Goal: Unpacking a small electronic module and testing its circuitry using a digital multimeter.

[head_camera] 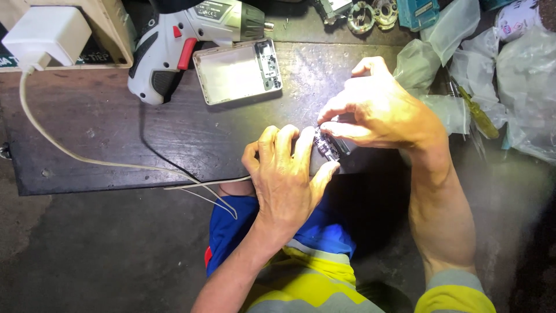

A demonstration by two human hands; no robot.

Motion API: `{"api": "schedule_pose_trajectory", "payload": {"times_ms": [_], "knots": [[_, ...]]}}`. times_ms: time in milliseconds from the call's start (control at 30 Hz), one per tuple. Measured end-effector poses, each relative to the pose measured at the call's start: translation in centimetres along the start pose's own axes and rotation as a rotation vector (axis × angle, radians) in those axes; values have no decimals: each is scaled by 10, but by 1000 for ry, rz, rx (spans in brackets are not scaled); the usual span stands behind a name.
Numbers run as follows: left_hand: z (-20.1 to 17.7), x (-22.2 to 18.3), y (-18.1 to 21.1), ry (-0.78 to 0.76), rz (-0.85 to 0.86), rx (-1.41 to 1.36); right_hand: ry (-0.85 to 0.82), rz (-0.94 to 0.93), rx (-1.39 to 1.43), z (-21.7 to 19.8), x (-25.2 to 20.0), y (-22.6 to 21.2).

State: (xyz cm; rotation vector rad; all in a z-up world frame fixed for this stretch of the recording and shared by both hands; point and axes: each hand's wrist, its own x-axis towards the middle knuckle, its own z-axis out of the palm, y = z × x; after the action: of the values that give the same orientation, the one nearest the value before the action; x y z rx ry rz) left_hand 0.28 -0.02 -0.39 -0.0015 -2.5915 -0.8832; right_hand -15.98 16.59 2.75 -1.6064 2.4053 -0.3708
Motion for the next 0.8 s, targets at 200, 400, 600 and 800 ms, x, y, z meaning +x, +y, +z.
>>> {"api": "schedule_pose_trajectory", "payload": {"times_ms": [200, 400, 600, 800], "knots": [[-7, 4, 4, -59, -23, 146, 79, -87, 27, 9, -4, 8], [-6, 4, 5, -73, -46, 135, -87, 90, 105, -2, 7, -1], [-6, 5, 6, -78, -46, 120, -160, 125, 100, -2, 11, 1], [-8, 7, 7, -72, -35, 126, -105, 112, 108, -3, 12, -3]]}}
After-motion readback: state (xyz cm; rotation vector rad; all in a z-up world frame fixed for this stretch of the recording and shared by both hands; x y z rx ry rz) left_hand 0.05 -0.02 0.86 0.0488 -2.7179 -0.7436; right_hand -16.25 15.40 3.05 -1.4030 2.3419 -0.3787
